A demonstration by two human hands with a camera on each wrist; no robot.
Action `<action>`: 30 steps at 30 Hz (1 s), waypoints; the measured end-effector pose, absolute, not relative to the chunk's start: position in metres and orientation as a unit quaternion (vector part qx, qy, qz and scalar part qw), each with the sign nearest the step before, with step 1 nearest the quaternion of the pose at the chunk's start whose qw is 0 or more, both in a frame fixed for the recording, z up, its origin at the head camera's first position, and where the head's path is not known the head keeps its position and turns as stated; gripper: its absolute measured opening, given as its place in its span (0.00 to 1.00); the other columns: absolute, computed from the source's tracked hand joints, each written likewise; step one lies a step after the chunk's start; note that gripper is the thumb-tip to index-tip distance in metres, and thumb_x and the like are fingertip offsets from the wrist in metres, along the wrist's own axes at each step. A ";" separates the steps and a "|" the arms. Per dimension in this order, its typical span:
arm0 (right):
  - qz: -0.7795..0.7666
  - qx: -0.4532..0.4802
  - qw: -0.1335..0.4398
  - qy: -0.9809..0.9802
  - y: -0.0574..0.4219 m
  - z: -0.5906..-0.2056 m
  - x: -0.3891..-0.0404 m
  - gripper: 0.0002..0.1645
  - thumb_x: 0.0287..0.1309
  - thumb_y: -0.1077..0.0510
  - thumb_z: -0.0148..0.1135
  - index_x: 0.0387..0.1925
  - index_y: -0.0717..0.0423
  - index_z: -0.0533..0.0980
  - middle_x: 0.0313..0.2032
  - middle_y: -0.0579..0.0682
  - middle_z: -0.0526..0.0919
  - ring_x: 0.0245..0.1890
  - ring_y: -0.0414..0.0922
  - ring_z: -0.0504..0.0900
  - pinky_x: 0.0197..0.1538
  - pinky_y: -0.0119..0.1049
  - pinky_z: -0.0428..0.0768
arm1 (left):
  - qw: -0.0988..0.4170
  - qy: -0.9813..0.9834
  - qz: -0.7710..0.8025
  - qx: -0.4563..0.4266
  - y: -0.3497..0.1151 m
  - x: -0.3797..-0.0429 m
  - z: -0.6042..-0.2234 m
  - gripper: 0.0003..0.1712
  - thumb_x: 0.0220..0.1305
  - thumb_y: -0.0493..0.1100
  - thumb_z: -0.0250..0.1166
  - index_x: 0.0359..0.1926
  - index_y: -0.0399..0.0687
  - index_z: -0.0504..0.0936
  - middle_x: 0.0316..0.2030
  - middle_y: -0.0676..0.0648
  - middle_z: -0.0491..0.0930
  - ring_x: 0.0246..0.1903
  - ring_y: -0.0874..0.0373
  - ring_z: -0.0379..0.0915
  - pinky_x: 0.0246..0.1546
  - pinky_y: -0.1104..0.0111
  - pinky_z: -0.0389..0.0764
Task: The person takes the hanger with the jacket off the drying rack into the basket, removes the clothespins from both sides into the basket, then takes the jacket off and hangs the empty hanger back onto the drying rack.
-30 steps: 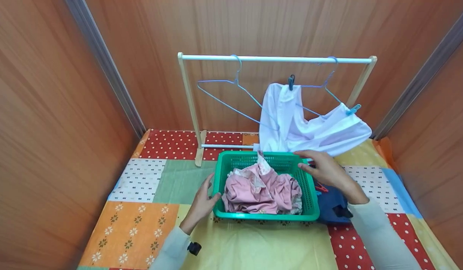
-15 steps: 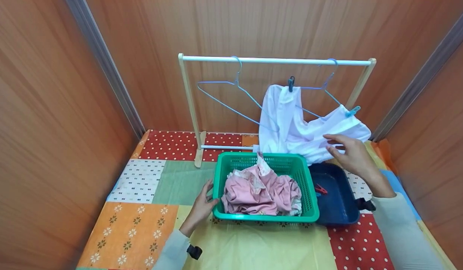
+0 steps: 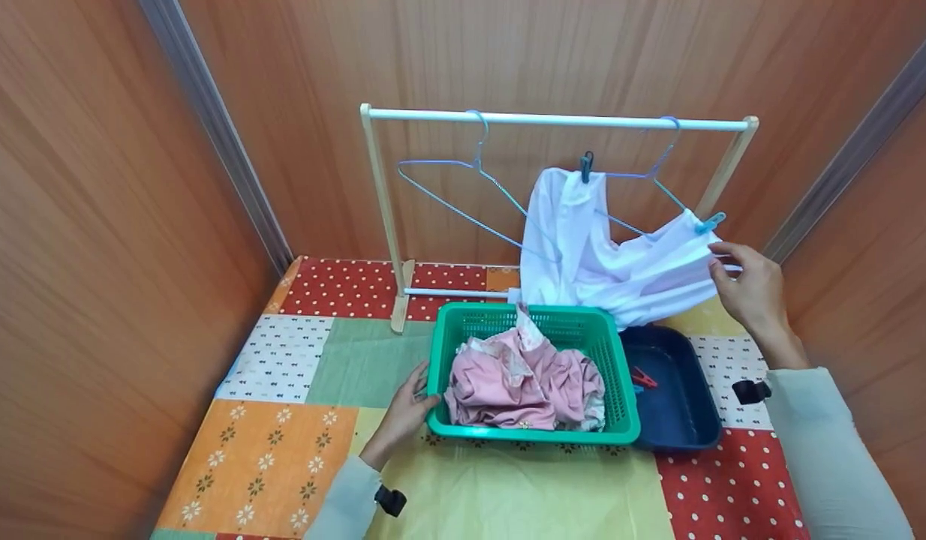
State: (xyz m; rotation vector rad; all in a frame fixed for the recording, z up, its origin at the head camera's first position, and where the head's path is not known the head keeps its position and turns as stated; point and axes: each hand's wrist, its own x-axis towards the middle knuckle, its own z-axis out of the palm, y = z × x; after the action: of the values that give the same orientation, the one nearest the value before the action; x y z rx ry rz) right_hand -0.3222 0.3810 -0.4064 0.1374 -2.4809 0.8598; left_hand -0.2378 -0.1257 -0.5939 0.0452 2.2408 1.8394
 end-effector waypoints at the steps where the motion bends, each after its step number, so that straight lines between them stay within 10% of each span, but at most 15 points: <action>1: 0.315 0.042 0.263 -0.911 0.385 -0.408 -0.326 0.18 0.68 0.58 0.56 0.54 0.63 0.79 0.51 0.64 0.82 0.49 0.59 0.82 0.46 0.12 0.71 | 0.118 0.767 0.630 0.017 -0.126 -0.238 -0.594 0.40 0.72 0.36 0.53 0.78 0.47 0.46 0.72 0.32 0.59 0.68 0.34 0.62 0.63 0.44 0.70; 10: 0.325 -0.018 0.263 -0.908 0.404 -0.421 -0.354 0.21 0.70 0.56 0.50 0.56 0.65 0.75 0.54 0.66 0.77 0.55 0.63 0.75 0.59 0.59 0.71 | 0.122 0.764 0.633 0.017 -0.128 -0.237 -0.595 0.39 0.73 0.38 0.54 0.78 0.50 0.46 0.73 0.33 0.57 0.70 0.35 0.59 0.65 0.45 0.68; 30: 0.345 -0.052 0.134 -0.928 0.399 -0.427 -0.383 0.33 0.74 0.46 0.42 0.67 0.65 0.67 0.63 0.72 0.70 0.63 0.69 0.69 0.63 0.64 0.69 | 0.137 0.752 0.644 0.031 -0.131 -0.235 -0.599 0.38 0.75 0.39 0.51 0.78 0.52 0.44 0.73 0.35 0.58 0.69 0.37 0.61 0.64 0.47 0.69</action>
State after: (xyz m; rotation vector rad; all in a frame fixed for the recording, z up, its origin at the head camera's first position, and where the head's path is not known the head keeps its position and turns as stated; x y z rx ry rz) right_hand -0.3827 0.3987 -0.4273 -0.1517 -2.6898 0.9997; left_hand -0.2349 -0.1306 -0.5989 0.0901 2.1750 1.8639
